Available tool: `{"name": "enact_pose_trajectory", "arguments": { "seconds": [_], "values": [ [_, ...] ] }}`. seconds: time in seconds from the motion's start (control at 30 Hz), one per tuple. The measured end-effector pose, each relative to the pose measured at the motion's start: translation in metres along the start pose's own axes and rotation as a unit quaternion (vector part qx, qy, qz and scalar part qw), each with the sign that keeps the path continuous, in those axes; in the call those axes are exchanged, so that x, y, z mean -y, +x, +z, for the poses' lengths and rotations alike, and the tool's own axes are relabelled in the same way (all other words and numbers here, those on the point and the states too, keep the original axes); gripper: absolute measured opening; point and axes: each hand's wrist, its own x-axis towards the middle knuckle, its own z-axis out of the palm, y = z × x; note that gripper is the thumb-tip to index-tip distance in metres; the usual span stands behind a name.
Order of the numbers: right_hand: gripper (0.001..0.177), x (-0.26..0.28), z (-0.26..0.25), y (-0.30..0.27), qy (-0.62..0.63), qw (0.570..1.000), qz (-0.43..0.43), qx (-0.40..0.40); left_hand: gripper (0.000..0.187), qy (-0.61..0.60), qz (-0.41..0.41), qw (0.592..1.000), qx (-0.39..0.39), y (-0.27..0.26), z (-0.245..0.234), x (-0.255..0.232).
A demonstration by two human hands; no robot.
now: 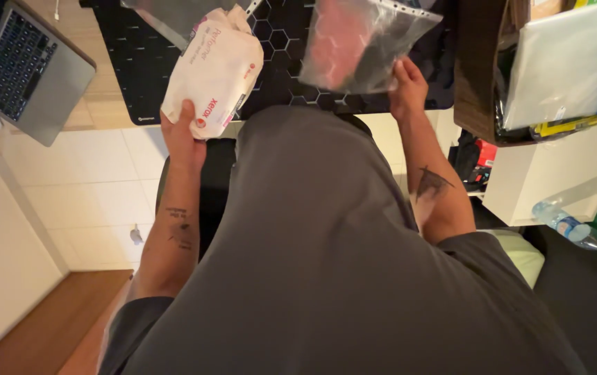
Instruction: Organize different files, folders and packages into a box.
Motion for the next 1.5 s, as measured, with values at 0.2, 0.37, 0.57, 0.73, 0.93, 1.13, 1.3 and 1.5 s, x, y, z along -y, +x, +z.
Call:
{"name": "enact_pose_trajectory", "arguments": {
  "seconds": [0.2,0.37,0.57,0.73,0.93,1.13,1.3,1.5],
  "values": [
    [0.015,0.077,0.047,-0.034,-0.005,0.996,-0.014,0.093,0.044,-0.020,0.022,0.999,0.038,-0.007,0.005,0.006],
    [0.039,0.124,0.108,-0.073,-0.285,0.914,-0.241,0.159,0.044,-0.022,0.012,1.000,0.015,-0.012,0.013,0.003],
    [0.042,0.078,0.169,-0.055,-0.494,0.783,-0.297,0.233,0.042,-0.043,0.014,0.998,0.048,-0.019,0.021,-0.005],
    [0.039,0.008,0.157,-0.007,-0.610,0.711,-0.247,0.247,0.036,-0.042,0.021,0.997,0.058,-0.014,0.020,-0.004],
    [0.027,-0.029,0.135,0.006,-0.619,0.705,-0.216,0.268,0.040,-0.015,-0.003,0.998,0.054,0.000,0.016,0.020],
    [0.017,-0.019,0.137,-0.011,-0.590,0.723,-0.195,0.301,0.049,0.001,-0.139,0.987,0.078,0.027,0.059,0.038],
    [0.014,-0.007,0.136,-0.026,-0.541,0.786,-0.148,0.261,0.048,0.066,-0.151,0.980,0.111,0.061,0.042,0.083],
    [0.010,0.006,0.146,-0.058,-0.467,0.830,-0.214,0.219,0.053,0.190,-0.098,0.973,0.089,0.060,0.035,0.085]
  ]
}}
